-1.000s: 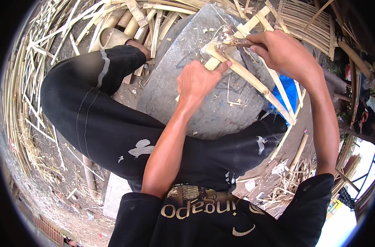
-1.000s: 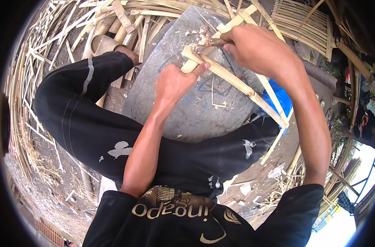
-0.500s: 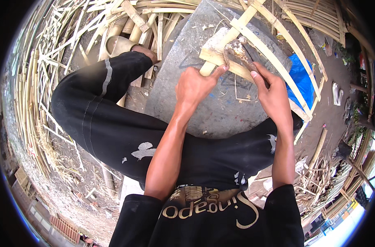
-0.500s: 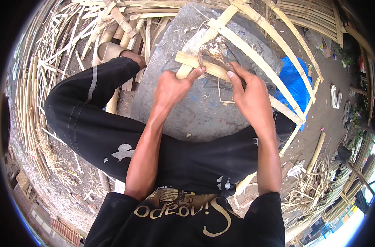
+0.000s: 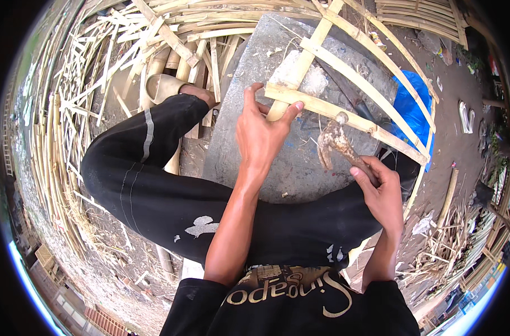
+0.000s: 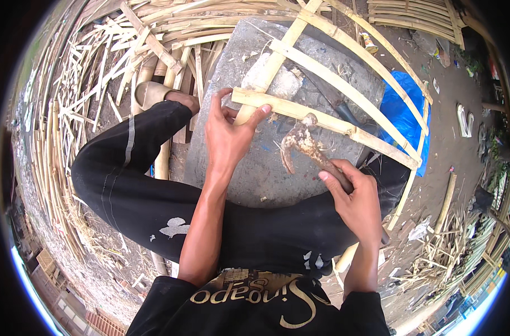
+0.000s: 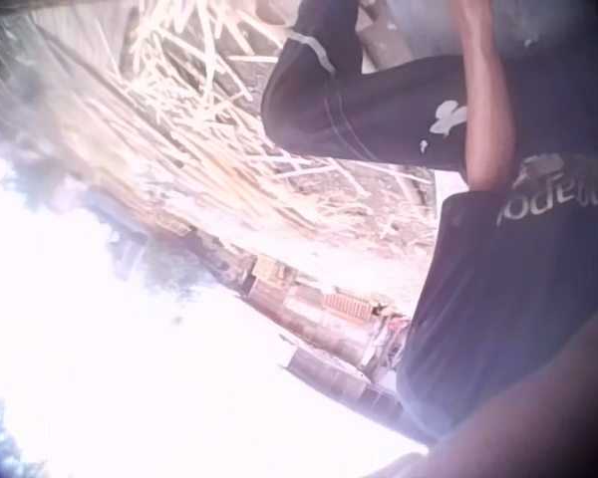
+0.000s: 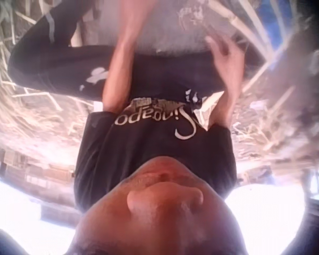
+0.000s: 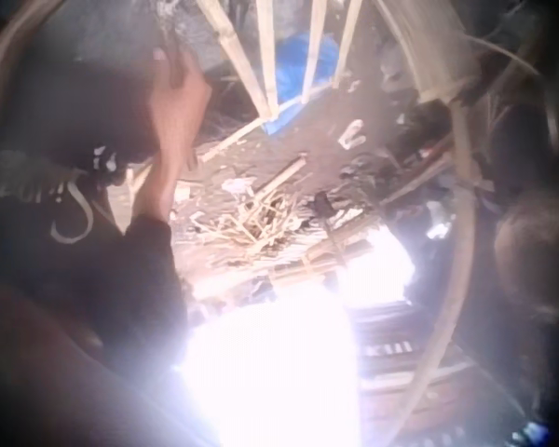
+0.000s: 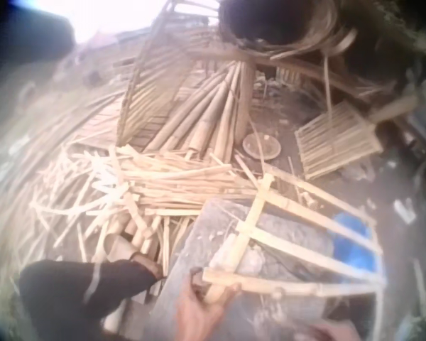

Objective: The person constructs a bamboo frame, trimming thin bamboo strips with a blade, aligning them into a rectangular grid, and securing the joints by driving small nails with a hammer.

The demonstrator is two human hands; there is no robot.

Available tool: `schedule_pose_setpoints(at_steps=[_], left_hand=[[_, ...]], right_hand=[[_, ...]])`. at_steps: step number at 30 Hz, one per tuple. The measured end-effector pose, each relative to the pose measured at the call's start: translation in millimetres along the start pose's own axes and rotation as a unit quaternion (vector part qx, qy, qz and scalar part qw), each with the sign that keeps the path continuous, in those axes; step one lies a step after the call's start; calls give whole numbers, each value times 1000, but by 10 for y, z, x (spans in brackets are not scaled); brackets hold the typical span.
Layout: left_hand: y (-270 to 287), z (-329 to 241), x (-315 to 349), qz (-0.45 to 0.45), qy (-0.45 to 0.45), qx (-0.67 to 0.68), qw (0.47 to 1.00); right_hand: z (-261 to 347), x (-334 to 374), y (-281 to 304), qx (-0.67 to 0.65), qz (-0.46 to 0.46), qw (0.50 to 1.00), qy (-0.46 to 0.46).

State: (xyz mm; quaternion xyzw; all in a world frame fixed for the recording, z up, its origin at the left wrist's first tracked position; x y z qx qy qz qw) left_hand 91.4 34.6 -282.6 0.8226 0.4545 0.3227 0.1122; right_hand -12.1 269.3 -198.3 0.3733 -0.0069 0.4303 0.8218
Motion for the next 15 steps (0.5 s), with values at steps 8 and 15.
schedule_pose_setpoints(at_steps=[8,15], left_hand=[[-94,94,-124,79,38,76,993],[-240,193,-213,62,10,155,986]], right_hand=[[-257,181,-567,262,-28,965,18],[-393,-27,-650,134,-91,986,27]])
Point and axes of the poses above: each hand's wrist, its own x-axis away from the middle knuckle, its own y-axis out of the back of the hand, z = x × y, the point moved 4 cm from there along -x, towards the middle knuckle, and after that the axes turned 12 degrees about y, right-handed, at the moved point
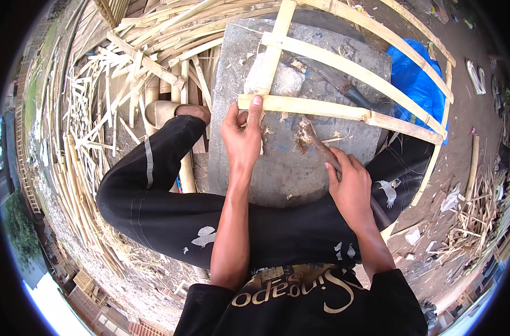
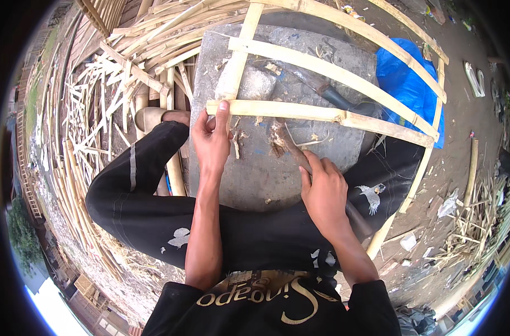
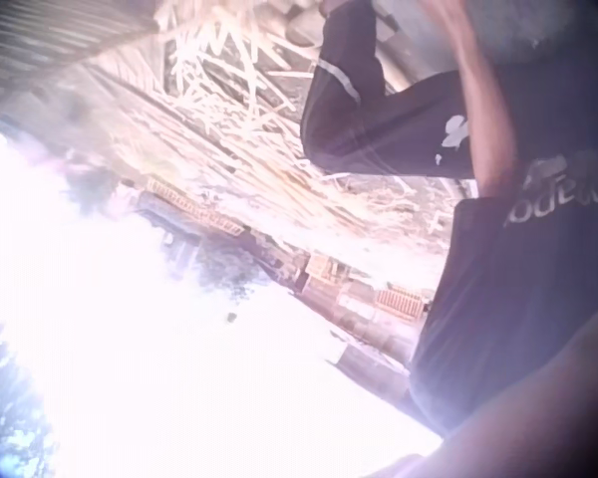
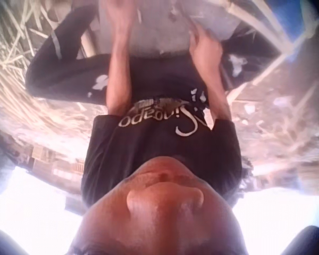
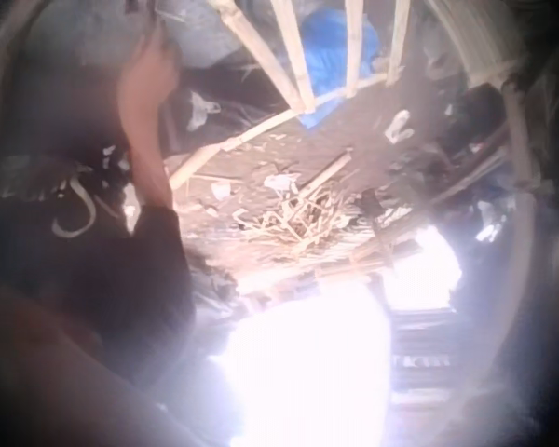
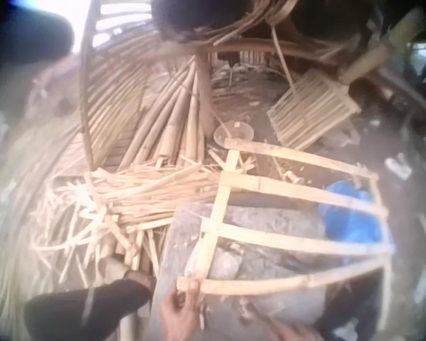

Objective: The person constructs a bamboo frame, trimming thin bamboo strips with a blade, aligning them into a rectangular grid, and securing the joints by driving small nails with a hammer.

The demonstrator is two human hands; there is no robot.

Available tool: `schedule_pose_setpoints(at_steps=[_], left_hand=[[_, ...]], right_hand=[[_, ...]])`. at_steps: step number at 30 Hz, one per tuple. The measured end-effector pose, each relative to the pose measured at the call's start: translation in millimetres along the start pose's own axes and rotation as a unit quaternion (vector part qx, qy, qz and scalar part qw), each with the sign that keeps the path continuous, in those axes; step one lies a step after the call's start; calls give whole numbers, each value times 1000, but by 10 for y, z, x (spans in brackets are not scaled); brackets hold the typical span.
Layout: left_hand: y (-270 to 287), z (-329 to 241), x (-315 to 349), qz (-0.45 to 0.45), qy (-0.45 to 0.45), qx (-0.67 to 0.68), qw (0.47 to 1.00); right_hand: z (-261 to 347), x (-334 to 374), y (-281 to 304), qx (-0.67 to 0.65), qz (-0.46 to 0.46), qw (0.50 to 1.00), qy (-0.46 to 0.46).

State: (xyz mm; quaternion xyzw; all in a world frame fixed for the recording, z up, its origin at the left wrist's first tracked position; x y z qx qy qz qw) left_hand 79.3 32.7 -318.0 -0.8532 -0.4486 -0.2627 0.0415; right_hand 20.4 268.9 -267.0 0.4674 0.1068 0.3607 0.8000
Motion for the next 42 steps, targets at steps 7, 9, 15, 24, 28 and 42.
schedule_pose_setpoints(at_steps=[7,9,15,24,28,42], left_hand=[[13,50,51,42,146,21,988],[-37,69,96,100,154,10,983],[36,222,102,102,153,16,983],[162,65,319,142,43,142,979],[202,-55,429,75,13,257,964],[208,63,9,-160,37,369,915]], right_hand=[[-436,-58,-61,-81,46,992,-81],[-474,13,32,-50,47,992,-102],[-479,421,610,-136,33,983,-122],[-1060,829,1437,-116,-338,889,-285],[-883,649,1468,-192,-365,876,-249],[39,-937,369,-248,-138,959,3]])
Point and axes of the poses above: each hand's wrist, its own x-axis away from the middle knuckle, its own y-axis out of the back of the hand, z = x × y, the point moved 4 cm from there along -x, towards the middle knuckle, and after that the axes turned 12 degrees about y, right-handed, at the moved point
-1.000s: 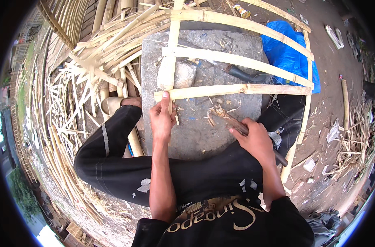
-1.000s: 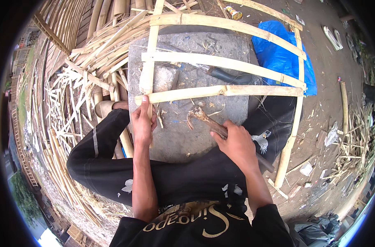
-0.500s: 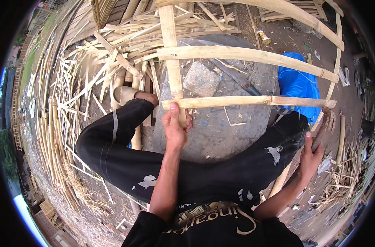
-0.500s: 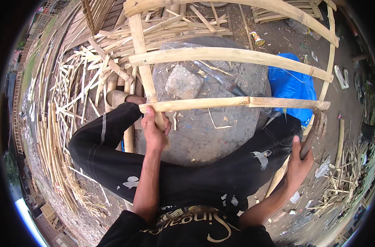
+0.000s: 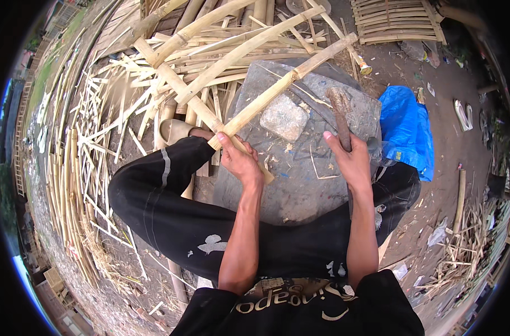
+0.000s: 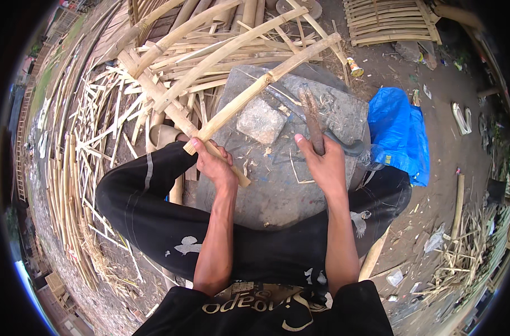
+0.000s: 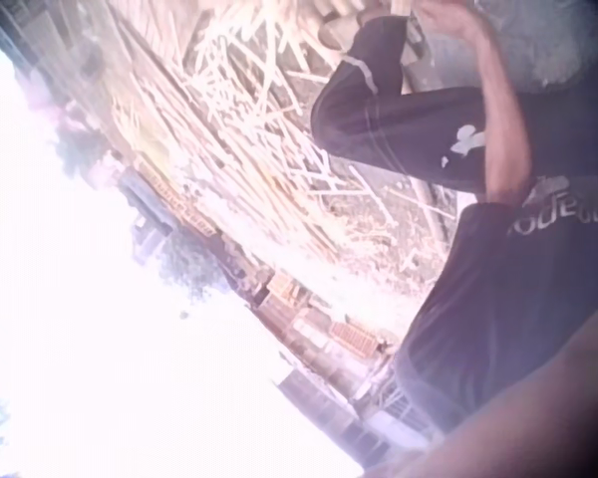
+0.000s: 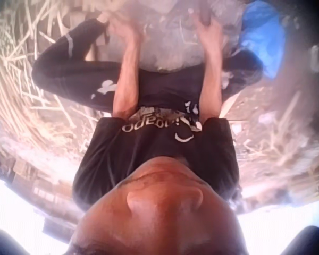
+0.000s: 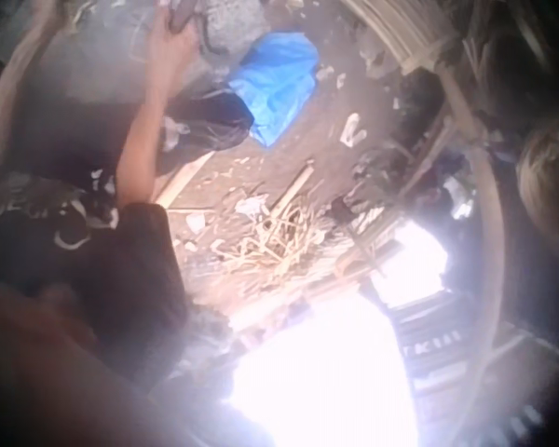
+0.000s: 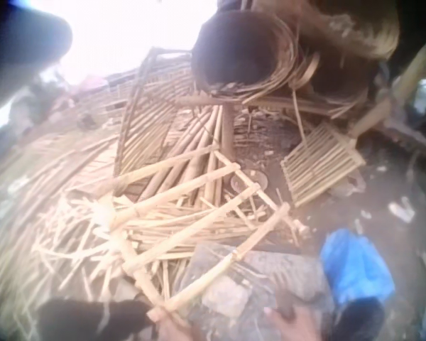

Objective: The person constructs a bamboo frame, trimming thin bamboo strips with a blade, aligning them into a rectangular grid, and securing the joints by driving small nails with a hammer.

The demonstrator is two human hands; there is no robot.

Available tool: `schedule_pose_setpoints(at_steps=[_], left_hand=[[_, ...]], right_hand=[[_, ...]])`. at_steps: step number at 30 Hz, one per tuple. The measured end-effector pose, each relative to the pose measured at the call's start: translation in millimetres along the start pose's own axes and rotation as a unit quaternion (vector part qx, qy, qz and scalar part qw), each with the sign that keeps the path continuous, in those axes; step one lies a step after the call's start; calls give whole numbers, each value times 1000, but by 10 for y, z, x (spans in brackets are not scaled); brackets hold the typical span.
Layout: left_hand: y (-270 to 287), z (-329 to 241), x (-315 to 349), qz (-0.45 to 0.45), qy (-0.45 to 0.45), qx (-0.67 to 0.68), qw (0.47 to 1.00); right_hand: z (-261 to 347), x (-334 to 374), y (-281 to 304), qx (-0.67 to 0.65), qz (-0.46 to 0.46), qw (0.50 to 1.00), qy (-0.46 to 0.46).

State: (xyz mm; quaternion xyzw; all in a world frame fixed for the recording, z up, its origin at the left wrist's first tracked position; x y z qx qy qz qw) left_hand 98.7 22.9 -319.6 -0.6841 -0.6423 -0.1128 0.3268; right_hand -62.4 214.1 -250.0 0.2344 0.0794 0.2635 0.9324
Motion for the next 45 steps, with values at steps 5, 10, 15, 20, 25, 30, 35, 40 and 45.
schedule_pose_setpoints(at_steps=[5,10,15,20,25,30,35,40,45], left_hand=[[56,71,9,-57,21,17,998],[131,-67,37,-48,11,39,998],[-28,-43,174,-36,24,104,994],[-296,-78,312,-53,42,155,986],[-788,-18,422,-85,84,208,971],[-946,135,525,-138,120,210,960],[-1063,253,629,-133,110,183,968],[-1138,357,648,-75,111,150,980],[-1218,413,681,-3,166,30,986]], right_hand=[[60,190,-657,-87,54,991,-85],[59,467,-1115,-93,58,990,-94],[-62,642,-1193,-227,40,969,-93],[1,581,-940,-245,13,959,-142],[145,233,-544,-202,-25,977,-68],[-26,162,-385,-222,-39,972,-68],[-114,173,-238,-251,-64,961,-98],[-82,-36,-40,-230,-67,968,-73],[-129,-268,181,-218,-61,972,-65]])
Point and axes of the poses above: each hand's wrist, its own x-axis away from the middle knuckle, its own y-axis out of the back of the hand, z = x × y, the point moved 4 cm from there along -x, towards the middle knuckle, and after that the axes turned 12 degrees about y, right-handed, at the moved point
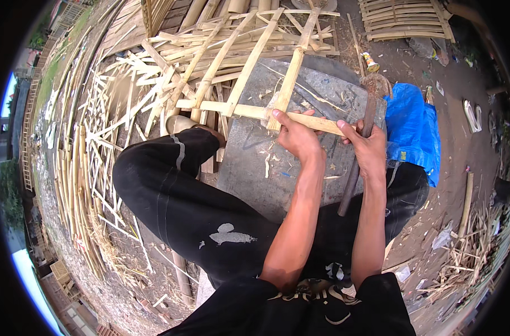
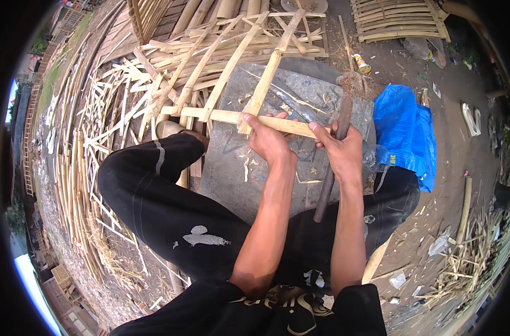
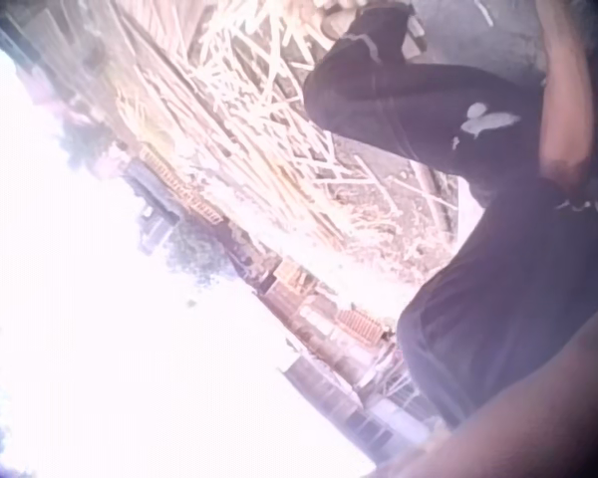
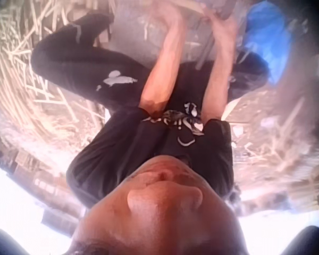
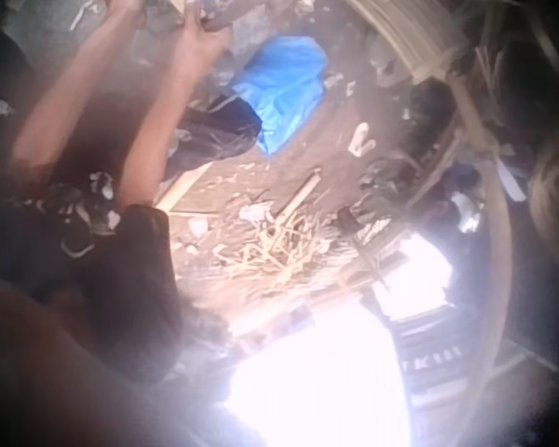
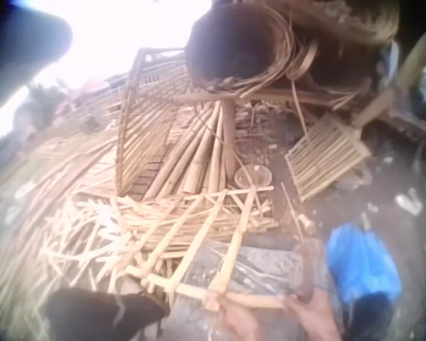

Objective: The person constructs a bamboo frame, trimming thin bamboo strips with a blade, aligning them into a rectangular grid, and securing the joints by driving small nails with a hammer.

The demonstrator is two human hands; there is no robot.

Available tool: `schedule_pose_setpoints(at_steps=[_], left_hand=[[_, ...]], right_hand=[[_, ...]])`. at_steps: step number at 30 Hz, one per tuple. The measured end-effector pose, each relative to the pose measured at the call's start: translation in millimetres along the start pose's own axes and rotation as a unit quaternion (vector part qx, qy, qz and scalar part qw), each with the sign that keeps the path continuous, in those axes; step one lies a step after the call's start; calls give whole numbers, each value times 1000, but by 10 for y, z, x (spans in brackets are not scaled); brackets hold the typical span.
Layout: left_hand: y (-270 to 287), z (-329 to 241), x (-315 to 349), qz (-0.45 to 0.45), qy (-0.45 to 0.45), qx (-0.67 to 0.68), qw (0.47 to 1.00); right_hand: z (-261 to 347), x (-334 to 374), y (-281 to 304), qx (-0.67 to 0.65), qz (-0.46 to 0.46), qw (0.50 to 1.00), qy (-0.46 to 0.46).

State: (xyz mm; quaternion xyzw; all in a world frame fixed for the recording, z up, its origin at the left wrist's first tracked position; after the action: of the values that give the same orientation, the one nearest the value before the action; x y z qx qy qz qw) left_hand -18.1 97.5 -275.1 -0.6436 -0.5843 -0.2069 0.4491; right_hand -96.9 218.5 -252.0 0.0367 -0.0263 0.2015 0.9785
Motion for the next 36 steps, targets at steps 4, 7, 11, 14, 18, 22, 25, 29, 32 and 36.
schedule_pose_setpoints(at_steps=[4,7,11,14,18,22,25,29,32,36], left_hand=[[17,121,-59,62,54,-73,994],[119,188,-65,129,130,-150,972],[340,-45,155,211,217,-378,875],[507,-574,484,227,189,-548,782],[500,-1314,730,203,-23,-641,740],[359,-2182,769,157,-120,-754,627],[201,-2949,206,99,-91,-823,552],[550,-3909,-996,-116,-158,-836,512],[1018,-3977,-1308,-132,-69,-846,513],[1691,-3846,-1641,-108,66,-853,506]], right_hand=[[-149,-145,182,35,5,999,-12],[-256,-176,229,42,4,999,-35],[-331,-107,226,27,-20,997,-71],[-438,-102,309,30,-13,996,-79],[-564,-93,308,47,-13,994,-95],[-511,-59,173,48,-36,991,-120],[-658,-64,274,70,-25,992,-98],[-720,-37,340,13,-47,995,-88],[-721,-33,433,1,-40,995,-90],[-768,-80,673,-31,-84,993,-79]])
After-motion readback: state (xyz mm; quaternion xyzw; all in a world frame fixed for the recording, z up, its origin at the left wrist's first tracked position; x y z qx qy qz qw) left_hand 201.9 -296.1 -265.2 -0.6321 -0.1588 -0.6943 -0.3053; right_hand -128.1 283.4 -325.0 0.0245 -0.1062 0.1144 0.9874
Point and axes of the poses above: each hand's wrist, its own x-axis away from the middle knuckle, its own y-axis out of the back of the hand, z = x × y, the point moved 4 cm from there along -x, towards the middle knuckle, and after that the axes turned 12 degrees about y, right-handed, at the moved point
